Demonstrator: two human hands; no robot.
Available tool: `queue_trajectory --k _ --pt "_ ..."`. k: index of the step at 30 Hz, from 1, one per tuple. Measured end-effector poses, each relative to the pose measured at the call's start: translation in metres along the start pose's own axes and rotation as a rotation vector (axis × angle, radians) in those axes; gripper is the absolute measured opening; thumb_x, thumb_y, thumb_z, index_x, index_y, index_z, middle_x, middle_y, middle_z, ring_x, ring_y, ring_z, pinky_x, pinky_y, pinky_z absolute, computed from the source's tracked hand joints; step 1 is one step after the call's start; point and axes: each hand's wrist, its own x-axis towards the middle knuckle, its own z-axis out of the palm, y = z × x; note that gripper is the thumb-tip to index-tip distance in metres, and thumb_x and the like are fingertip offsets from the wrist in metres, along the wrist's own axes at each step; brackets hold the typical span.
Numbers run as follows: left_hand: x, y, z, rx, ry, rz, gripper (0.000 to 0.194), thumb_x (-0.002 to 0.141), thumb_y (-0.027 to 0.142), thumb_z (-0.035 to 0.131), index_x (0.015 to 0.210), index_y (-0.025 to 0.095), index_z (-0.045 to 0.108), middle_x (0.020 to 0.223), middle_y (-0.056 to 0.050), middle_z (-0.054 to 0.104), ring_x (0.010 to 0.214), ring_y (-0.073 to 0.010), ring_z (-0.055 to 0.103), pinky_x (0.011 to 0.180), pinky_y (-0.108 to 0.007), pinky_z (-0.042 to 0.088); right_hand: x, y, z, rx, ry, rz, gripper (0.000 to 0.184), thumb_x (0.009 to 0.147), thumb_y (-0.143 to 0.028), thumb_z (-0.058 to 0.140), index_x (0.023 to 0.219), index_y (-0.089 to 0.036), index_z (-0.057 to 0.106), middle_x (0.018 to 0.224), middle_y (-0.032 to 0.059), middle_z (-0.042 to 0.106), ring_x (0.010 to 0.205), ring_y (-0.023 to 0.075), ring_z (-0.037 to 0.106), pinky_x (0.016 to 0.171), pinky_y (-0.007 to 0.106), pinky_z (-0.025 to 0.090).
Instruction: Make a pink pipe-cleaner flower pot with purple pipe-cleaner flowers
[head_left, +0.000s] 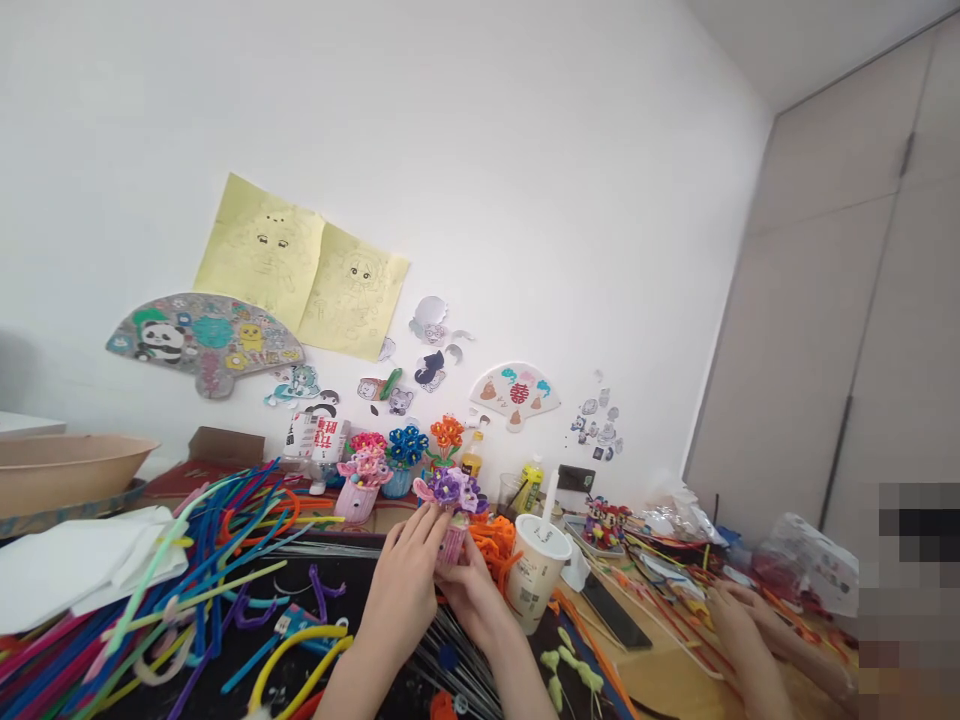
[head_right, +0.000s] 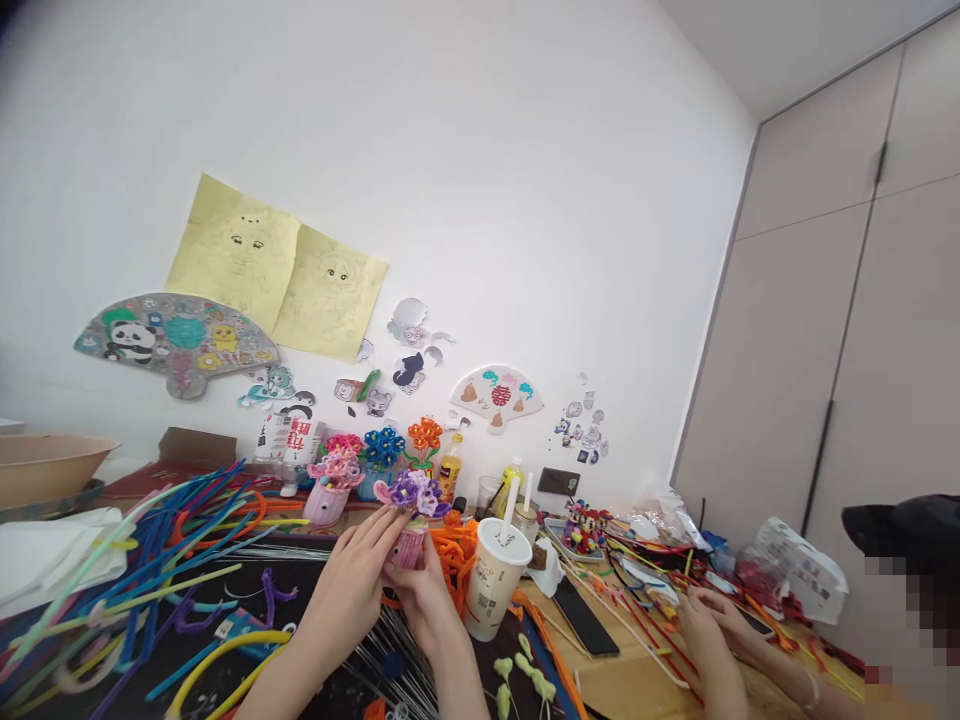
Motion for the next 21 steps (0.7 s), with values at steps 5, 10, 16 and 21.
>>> queue_trajectory --k 5,10,16,21 --pt "0.002 -0.007 -0.001 -0.154 0.124 -0.118 0.064 0.067 -0.001 0.034 0.127 0.017 0.048 0.133 -0.006 0.050 0.125 -0.0169 0.041 0.105 -0.035 0.031 0.003 0.001 -0.007 -0.005 0.000 -0.033 0.064 0.047 -0.005 0.076 0.106 -0.023 0.059 0.099 0.0030 0.068 0.088 0.0196 0.063 0.082 0.032 0.047" --pt "0.004 -0.013 0.001 -0.208 0.074 -0.248 0.059 0.067 -0.002 0.034 0.121 0.014 0.049 0.125 -0.009 0.055 0.116 -0.0186 0.047 0.099 -0.033 0.036 0.004 0.001 -0.007 -0.030 -0.023 -0.053 0.062 0.049 -0.009 0.077 0.106 -0.023 0.059 0.102 0.0036 0.068 0.090 0.0200 0.062 0.084 0.033 0.047" --pt "0.002 -0.013 0.015 -0.249 -0.062 -0.224 0.072 0.065 0.006 0.044 0.135 0.010 0.028 0.133 -0.014 0.045 0.120 -0.0230 0.044 0.097 -0.035 0.037 -0.001 -0.005 0.000 -0.018 -0.078 -0.056 0.063 0.054 -0.015 0.078 0.113 -0.021 0.056 0.104 0.0053 0.068 0.095 0.0223 0.062 0.092 0.037 0.042" --pt "0.000 -0.013 0.018 -0.272 -0.073 -0.194 0.076 0.064 0.011 0.047 0.136 0.010 0.024 0.134 -0.015 0.043 0.122 -0.0237 0.042 0.096 -0.034 0.037 0.000 -0.005 -0.001 -0.044 -0.051 -0.053 0.066 0.055 -0.018 0.079 0.116 -0.020 0.055 0.108 0.0071 0.067 0.096 0.0231 0.062 0.091 0.038 0.043"
